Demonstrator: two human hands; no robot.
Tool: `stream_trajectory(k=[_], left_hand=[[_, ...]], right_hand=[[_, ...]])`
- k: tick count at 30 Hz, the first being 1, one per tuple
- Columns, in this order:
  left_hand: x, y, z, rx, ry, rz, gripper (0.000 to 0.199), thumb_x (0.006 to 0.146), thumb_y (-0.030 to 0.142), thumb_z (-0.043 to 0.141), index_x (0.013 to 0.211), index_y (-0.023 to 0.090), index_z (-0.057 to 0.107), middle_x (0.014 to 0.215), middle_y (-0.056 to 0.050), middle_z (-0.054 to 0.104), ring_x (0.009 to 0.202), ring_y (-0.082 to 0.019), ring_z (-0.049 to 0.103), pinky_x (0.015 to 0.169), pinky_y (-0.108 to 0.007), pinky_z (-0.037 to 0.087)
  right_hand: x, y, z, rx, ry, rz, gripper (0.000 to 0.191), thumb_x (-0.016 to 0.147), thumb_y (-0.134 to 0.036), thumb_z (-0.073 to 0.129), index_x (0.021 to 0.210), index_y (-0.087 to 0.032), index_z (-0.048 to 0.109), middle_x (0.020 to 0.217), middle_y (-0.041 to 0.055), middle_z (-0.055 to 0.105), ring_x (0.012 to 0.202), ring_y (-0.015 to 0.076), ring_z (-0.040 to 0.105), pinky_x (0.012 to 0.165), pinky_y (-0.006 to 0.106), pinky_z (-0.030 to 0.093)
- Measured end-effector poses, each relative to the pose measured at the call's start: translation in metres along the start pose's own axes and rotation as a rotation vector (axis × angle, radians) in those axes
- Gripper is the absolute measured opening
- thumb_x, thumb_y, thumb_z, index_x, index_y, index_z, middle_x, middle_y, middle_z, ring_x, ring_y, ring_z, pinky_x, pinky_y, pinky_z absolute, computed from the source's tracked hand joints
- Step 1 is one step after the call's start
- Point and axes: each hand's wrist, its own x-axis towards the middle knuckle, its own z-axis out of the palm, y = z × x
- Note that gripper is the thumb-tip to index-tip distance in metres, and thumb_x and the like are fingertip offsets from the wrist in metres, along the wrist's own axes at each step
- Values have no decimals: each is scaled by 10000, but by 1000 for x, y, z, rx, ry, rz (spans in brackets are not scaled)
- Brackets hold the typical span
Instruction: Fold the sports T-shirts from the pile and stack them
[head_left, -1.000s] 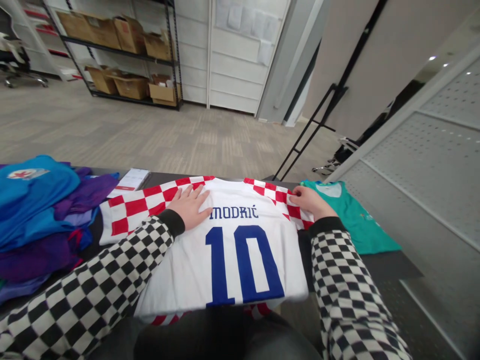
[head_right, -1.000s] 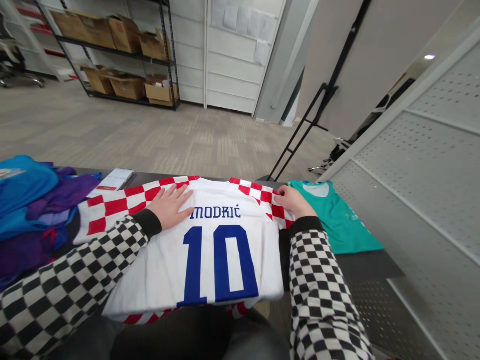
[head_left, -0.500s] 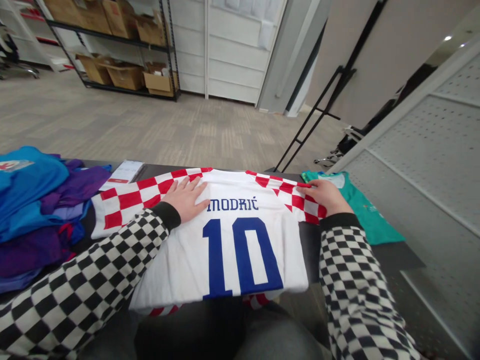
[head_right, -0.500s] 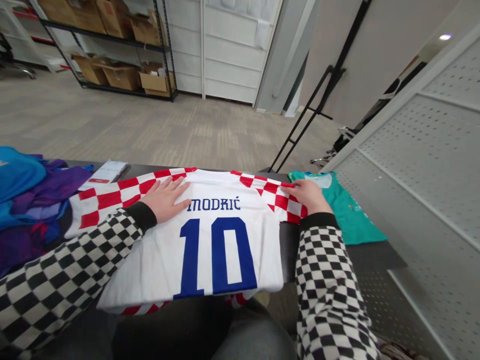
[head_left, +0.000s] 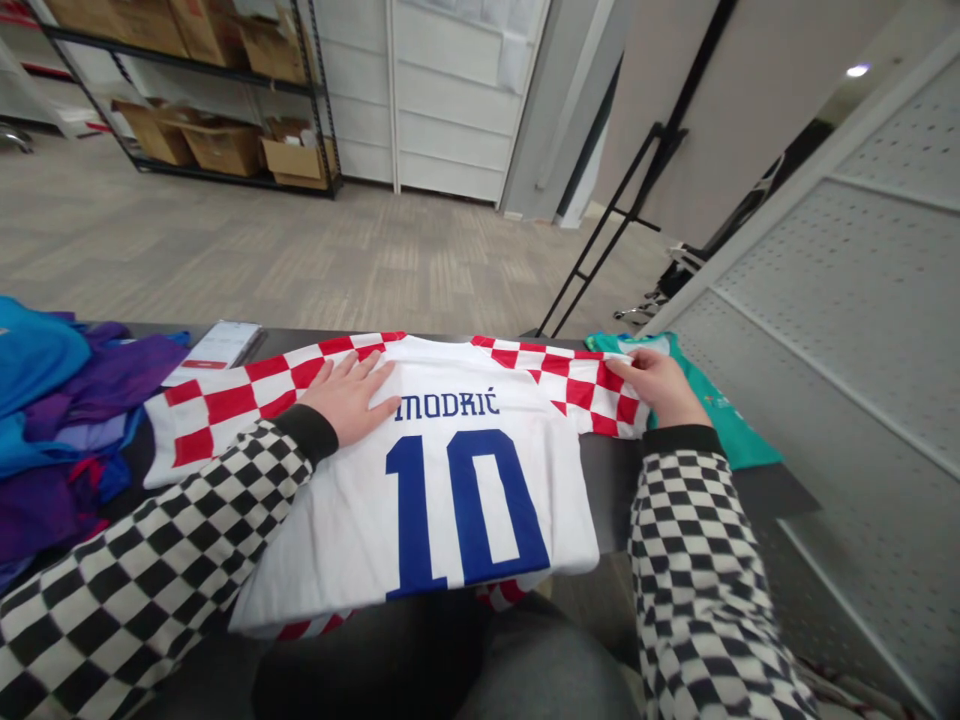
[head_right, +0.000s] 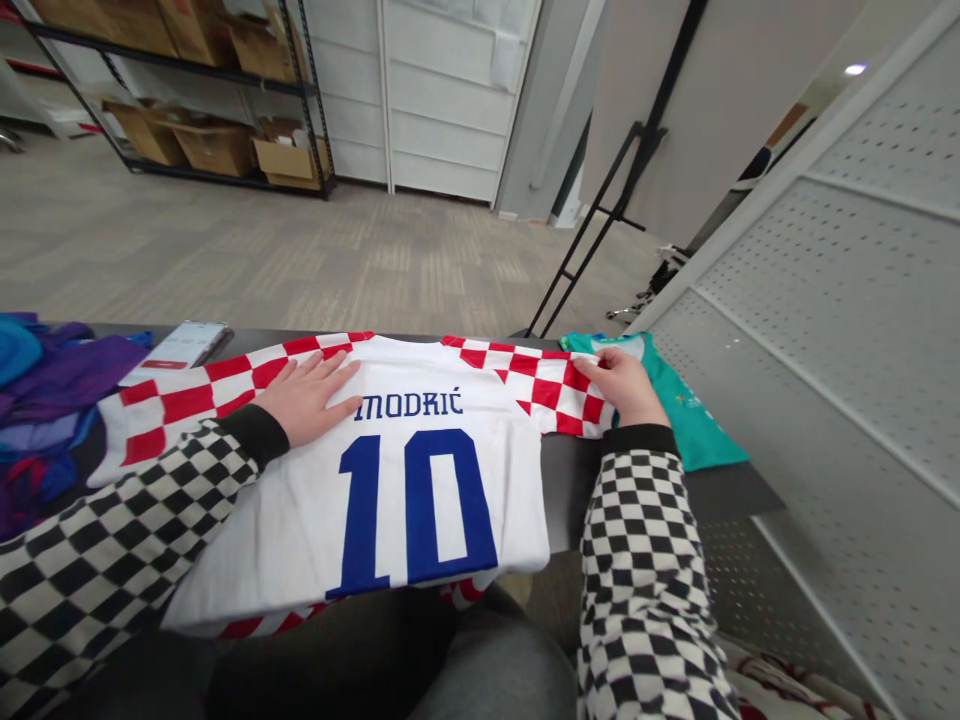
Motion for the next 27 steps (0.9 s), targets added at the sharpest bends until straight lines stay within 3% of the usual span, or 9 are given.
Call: stream_trajectory(k=[3,5,8,11,13,17,19,22,27], left_hand=[[1,-1,0,13,-11,0,884,1100,772,287,1833,281,336,1919,-73,239,1777,-429,194,1425,-671,149],[1,0,-1,14,-19,-6,889,1100,770,285,1834,270,336,1919,-77,237,1778,-429,189,1426,-675,149],[1,1,-2,11,-21,-17,872,1102,750,308,1831,272,345,1919,-70,237,1779,-426,191,1428,-674,154],[0,3,-5,14,-16,-18,864,1097,741,336,1822,272,368,1912,-73,266,1771,-427,218,1423,-675,175],[-1,5,-9,9,35,1,859,1087,724,378,1799,246,418,1892,-96,325,1749,-425,283,1419,-663,205],[-7,6,-22,-52,292,62,696,1088,579,428,1638,208,636,1749,-116,564,1598,-368,526,1372,-539,362],[-10,4,-27,-66,288,58,572,1070,489,450,1445,209,779,1518,-128,746,1422,-360,667,1253,-514,493],[-14,-7,-30,-96,135,11,454,1022,419,506,1269,240,843,1240,-115,846,1178,-343,774,1022,-480,608],[-18,-25,-32,-199,42,58,454,1014,399,546,1350,269,823,1330,-98,840,1227,-319,779,995,-414,615]], right_hand=[[6,3,0,-168,108,9,432,730,-604,903,774,-219,713,684,26,663,710,212,583,633,321,462],[6,6,-1,-145,106,24,403,716,-556,923,810,-209,741,713,38,693,739,226,616,652,324,492],[2,10,-2,54,18,36,370,763,-431,869,1029,-177,823,857,71,775,798,247,684,690,335,552],[-5,12,-2,151,17,34,521,771,-338,828,1267,-178,829,1005,91,813,856,255,723,742,348,585],[-9,10,-3,74,67,71,502,765,-332,832,1241,-172,844,1004,95,815,852,255,721,757,350,577],[-16,-1,-1,-167,101,156,313,787,-363,813,1007,-146,863,914,127,815,809,272,709,761,372,548],[-22,-9,3,-249,150,111,323,824,-402,782,1004,-148,864,912,145,817,834,291,716,791,385,548],[-34,-27,11,-339,191,3,392,885,-462,708,1066,-159,877,917,156,815,889,326,724,848,413,555],[-51,-95,16,-392,111,-51,388,839,-452,706,1026,-170,895,837,135,793,847,335,726,798,422,557]])
